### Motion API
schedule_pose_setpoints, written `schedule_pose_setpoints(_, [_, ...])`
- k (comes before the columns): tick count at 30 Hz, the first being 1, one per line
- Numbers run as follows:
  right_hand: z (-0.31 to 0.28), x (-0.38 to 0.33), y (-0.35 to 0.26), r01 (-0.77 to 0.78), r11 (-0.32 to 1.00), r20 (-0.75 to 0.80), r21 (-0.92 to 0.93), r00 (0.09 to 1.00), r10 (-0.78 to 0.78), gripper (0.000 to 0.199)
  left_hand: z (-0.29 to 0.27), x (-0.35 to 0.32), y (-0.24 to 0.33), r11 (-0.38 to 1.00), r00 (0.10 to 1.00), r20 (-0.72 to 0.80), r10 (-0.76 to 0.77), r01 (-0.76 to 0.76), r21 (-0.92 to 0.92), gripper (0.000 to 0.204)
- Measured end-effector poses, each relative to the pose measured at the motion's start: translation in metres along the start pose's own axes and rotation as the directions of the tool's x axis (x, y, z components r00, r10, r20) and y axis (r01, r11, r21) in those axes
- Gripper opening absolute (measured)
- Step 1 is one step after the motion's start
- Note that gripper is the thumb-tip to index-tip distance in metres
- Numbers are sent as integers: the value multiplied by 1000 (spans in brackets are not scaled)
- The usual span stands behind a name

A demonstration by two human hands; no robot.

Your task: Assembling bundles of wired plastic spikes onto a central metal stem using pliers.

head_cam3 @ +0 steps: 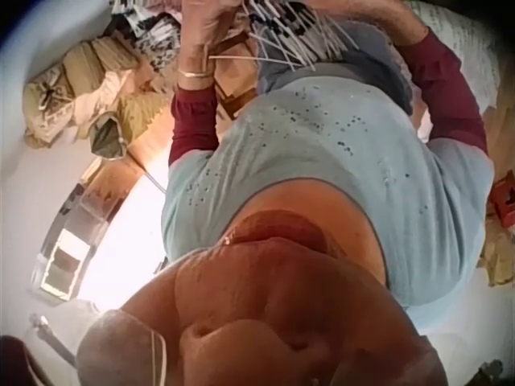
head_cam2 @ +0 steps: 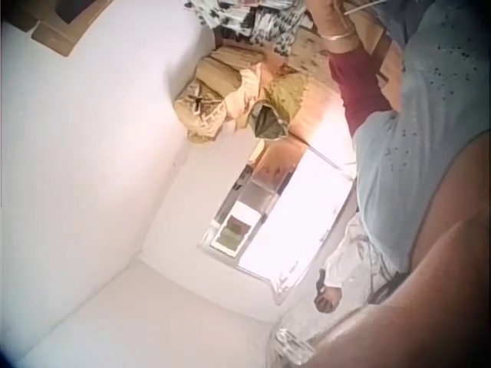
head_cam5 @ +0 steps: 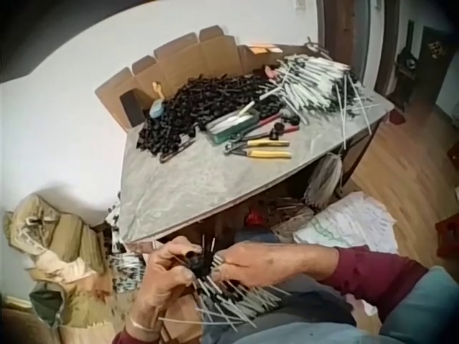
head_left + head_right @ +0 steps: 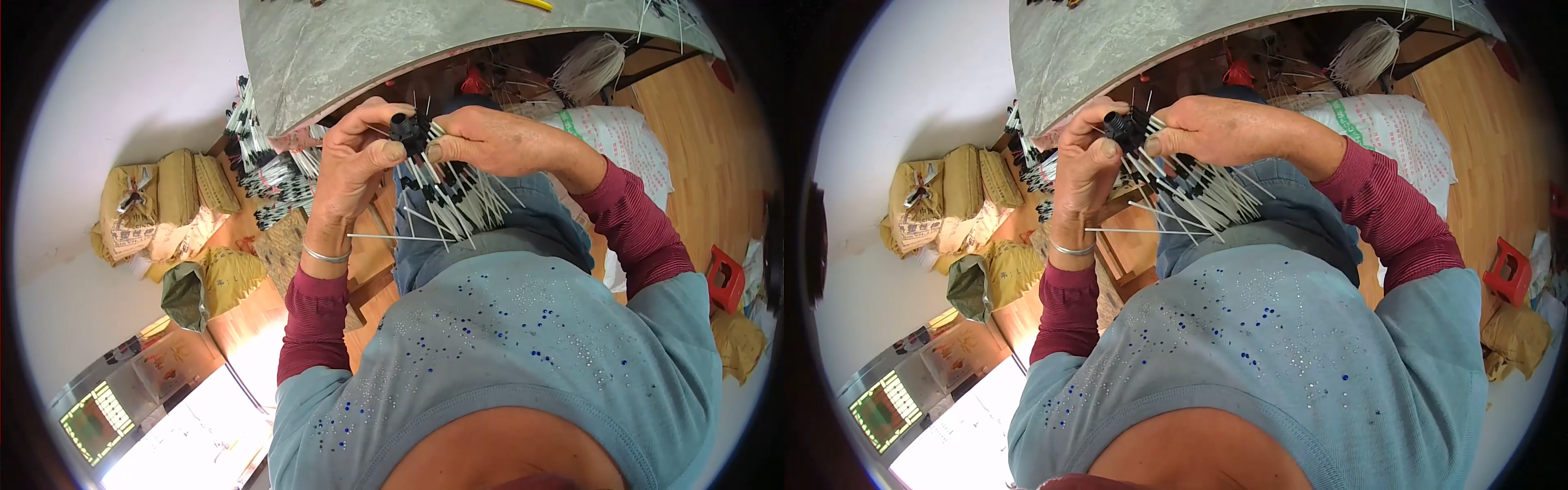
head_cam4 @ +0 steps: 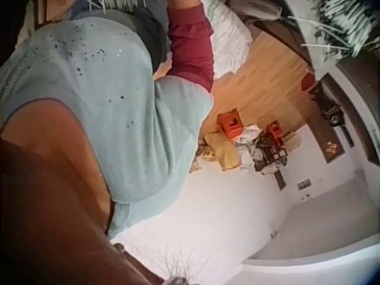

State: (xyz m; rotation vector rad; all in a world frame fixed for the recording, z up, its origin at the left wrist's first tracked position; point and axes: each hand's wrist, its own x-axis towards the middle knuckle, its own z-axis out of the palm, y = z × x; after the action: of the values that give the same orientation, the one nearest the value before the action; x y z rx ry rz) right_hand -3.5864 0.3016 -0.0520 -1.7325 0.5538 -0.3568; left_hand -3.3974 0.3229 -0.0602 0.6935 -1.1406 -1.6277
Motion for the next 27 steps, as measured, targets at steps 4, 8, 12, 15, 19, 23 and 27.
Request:
schedule_pose_setpoints(4, [6, -2, -5, 19, 990, 126, 142, 991, -37, 26, -10, 1, 5, 999, 981, 192, 23, -32, 39, 34])
schedule_pose_setpoints(8, [6, -3, -12, 28, 987, 195, 157, 979, -59, 28, -21, 10, 10, 993, 869, 495, 21, -75, 89, 45])
schedule_pose_setpoints(12, [8, -1, -7, 35, 988, 122, 151, 991, -54, 28, -20, 13, 21, 973, 877, 476, -63, -53, 226, 48])
schedule_pose_setpoints(15, [4, -1, 4, 24, 993, 63, 115, 998, -31, 27, -6, 13, 25, 951, 955, 91, -282, 266, 156, 47])
schedule_pose_setpoints(19, [-1, -3, 13, -29, 998, 19, 57, 999, 28, 27, -2, 8, 22, 927, 991, -30, -132, 134, 350, 44])
schedule_pose_setpoints(23, [1, -4, 12, -27, 995, -26, 99, 999, 30, 27, 9, 4, 22, 918, 976, -182, -121, 180, 354, 30])
schedule_pose_setpoints(27, [7, -6, 10, 36, 986, -120, 160, 993, -17, 30, 7, -1, 9, 938, 960, -271, -75, 160, 308, 26])
